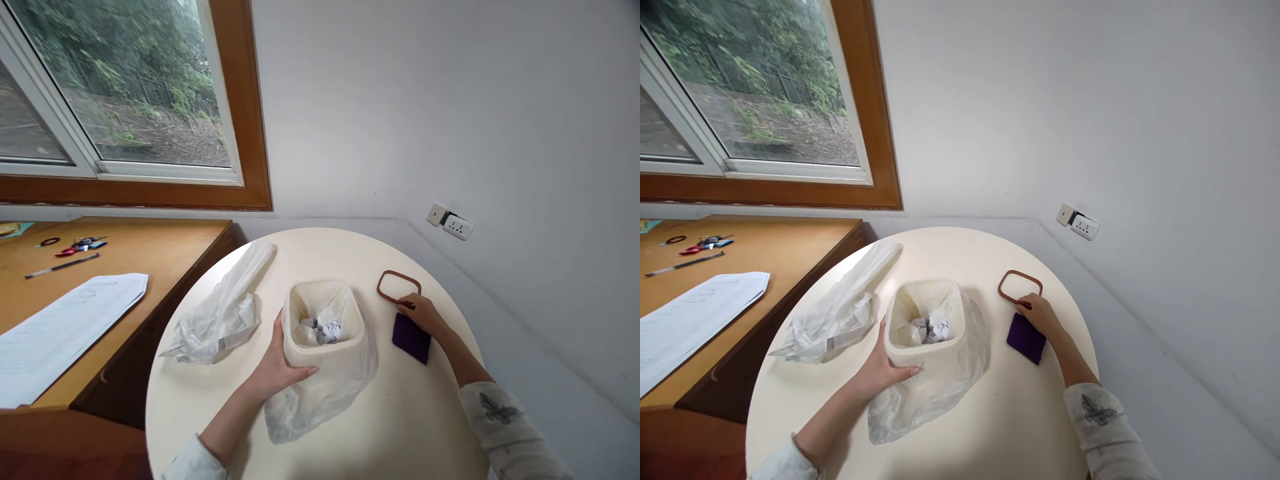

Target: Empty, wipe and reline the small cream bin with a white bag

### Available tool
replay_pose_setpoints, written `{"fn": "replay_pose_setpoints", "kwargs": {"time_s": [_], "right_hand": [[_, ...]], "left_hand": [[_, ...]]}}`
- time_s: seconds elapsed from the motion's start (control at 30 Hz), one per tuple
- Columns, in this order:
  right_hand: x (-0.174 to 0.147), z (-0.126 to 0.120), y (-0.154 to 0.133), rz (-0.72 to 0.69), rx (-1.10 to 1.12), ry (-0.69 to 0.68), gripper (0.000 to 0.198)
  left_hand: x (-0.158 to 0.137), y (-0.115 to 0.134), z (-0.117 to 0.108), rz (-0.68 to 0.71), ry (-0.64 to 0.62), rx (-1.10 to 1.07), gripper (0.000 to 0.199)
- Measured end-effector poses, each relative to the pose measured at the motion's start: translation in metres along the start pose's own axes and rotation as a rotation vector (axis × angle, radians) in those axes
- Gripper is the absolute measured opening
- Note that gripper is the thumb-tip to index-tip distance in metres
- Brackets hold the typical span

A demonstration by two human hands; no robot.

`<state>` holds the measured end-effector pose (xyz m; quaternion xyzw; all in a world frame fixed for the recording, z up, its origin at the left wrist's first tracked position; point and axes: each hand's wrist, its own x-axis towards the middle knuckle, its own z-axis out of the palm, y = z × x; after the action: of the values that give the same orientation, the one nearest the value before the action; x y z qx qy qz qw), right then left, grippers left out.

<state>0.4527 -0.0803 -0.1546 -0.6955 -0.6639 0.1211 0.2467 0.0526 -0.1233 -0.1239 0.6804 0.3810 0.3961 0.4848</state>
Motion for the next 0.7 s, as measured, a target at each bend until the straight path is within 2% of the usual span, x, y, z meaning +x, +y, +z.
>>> {"fn": "replay_pose_setpoints", "kwargs": {"time_s": [0.3,0.5,0.6,0.7], "right_hand": [[-0.004,-0.004,-0.007,-0.032,0.020,0.051,0.019],[-0.033,-0.027,-0.038,-0.145,0.063,0.099,0.023],[-0.060,-0.031,-0.055,-0.275,0.005,0.048,0.022],[-0.084,-0.027,-0.062,-0.368,-0.081,0.010,0.021]], "left_hand": [[-0.001,0.003,-0.003,0.041,0.051,0.023,0.112],[-0.006,0.003,-0.016,0.044,0.109,0.084,0.109],[-0.013,0.004,-0.024,0.059,0.104,0.098,0.094],[-0.021,0.004,-0.027,0.054,0.121,0.117,0.063]]}}
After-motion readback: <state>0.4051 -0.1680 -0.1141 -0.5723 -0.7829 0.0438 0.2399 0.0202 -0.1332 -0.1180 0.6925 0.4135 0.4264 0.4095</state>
